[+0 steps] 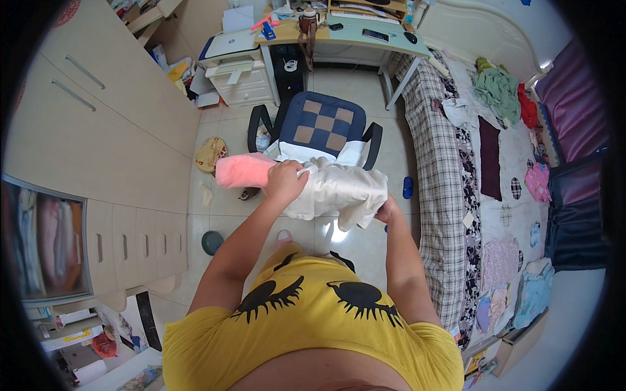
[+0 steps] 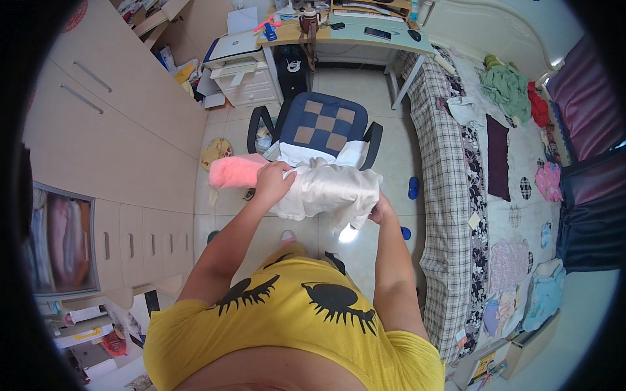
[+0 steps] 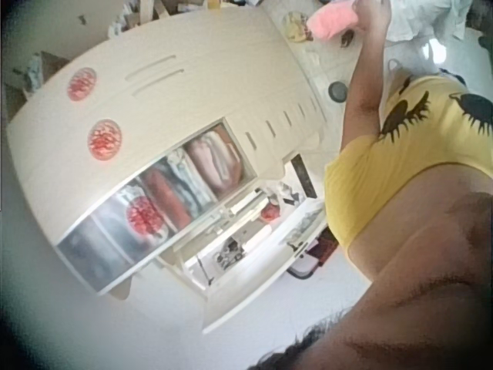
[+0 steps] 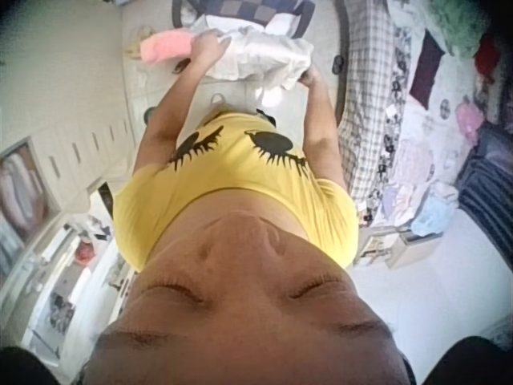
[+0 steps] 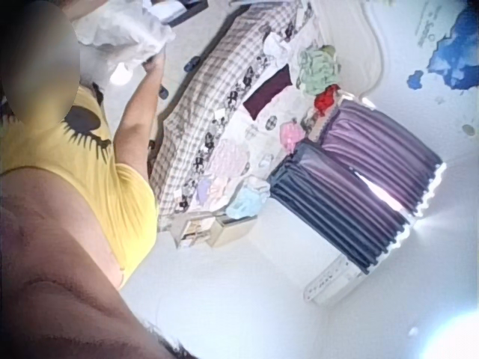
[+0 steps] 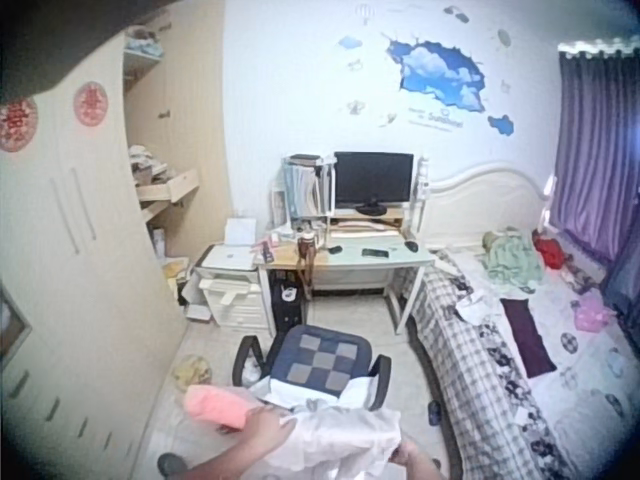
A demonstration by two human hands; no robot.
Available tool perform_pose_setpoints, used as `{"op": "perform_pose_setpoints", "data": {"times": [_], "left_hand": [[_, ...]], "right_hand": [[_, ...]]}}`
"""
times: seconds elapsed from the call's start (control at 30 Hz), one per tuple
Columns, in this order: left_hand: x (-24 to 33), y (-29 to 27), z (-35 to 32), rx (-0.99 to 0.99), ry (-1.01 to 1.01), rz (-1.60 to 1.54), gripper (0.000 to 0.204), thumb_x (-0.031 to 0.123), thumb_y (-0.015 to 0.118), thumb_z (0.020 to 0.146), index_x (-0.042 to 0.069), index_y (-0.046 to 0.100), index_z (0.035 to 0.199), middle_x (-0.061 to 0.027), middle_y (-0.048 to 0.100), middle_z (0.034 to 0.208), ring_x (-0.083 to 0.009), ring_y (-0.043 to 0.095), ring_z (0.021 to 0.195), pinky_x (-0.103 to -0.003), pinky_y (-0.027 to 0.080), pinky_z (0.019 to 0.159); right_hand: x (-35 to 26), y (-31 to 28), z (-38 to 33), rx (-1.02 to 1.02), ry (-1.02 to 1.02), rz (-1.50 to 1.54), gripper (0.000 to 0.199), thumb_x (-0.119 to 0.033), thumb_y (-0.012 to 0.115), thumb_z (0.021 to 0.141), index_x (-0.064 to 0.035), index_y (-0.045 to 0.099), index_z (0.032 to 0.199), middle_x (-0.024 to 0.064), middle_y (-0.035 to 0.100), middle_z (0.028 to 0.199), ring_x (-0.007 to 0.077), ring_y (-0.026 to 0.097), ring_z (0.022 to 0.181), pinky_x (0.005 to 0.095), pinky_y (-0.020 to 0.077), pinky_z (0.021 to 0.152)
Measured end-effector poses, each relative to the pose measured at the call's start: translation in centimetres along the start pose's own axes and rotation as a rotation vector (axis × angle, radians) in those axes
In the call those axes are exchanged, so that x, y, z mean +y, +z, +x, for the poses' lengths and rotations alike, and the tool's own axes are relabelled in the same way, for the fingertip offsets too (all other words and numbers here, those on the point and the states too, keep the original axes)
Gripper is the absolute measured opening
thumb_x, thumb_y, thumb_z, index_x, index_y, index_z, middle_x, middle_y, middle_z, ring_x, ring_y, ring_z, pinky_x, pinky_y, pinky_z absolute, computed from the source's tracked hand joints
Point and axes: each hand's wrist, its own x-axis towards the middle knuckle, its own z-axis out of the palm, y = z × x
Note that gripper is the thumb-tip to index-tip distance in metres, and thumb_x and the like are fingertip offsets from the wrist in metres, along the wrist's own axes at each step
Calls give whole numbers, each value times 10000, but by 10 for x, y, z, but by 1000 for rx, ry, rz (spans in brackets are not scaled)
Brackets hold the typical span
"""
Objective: The person folds several pieces of clothing, including a patterned garment, a purple towel, a peach towel, a white shirt, and a pink towel. They fold each item by hand and place them on a chair or hang them on a rack in the bathroom.
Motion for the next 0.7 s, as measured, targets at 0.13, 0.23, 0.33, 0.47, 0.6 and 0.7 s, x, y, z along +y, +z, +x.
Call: {"op": "perform_pose_setpoints", "data": {"times": [0.13,0.23,0.33,0.47,0.6,0.7], "left_hand": [[-6,10,6,15,-27,-91,199,204,622,737,22,596,813,-150,617,802,-315,582,765,-401,438,708],[-8,15,6,99,-54,-266,146,163,606,758,37,583,828,-149,613,768,-309,583,751,-393,440,697],[-6,4,3,130,-142,-545,99,102,567,815,15,548,858,-111,605,758,-203,588,719,-290,457,666],[-2,-36,-12,227,-50,-855,64,47,515,846,-6,514,881,-53,571,783,-99,541,705,-243,444,653],[-2,-60,-32,170,-58,-897,48,-6,482,844,-6,501,888,-39,556,786,-78,527,694,-234,441,642],[-18,-43,-43,109,-108,-789,74,-33,482,824,0,500,887,-57,556,774,-106,544,675,-242,443,629]], "right_hand": [[-5,7,9,44,-110,78,517,-493,483,820,-62,550,1099,109,596,1022,237,569,932,365,446,807],[-11,5,8,219,-269,48,430,-391,500,842,-19,571,1044,106,617,932,210,593,837,316,463,741],[-49,4,-29,367,-408,-266,359,-320,510,849,1,589,991,92,621,867,166,584,777,281,458,682],[-107,9,-111,417,-613,-254,275,-242,503,867,11,592,926,64,624,818,131,569,705,262,447,636],[-130,-7,-136,589,-754,-368,235,-229,532,853,0,582,872,48,615,737,145,564,634,282,444,555],[-107,-50,-94,921,-686,-1127,267,-235,598,802,-7,576,939,91,628,797,220,588,694,312,459,659]]}}
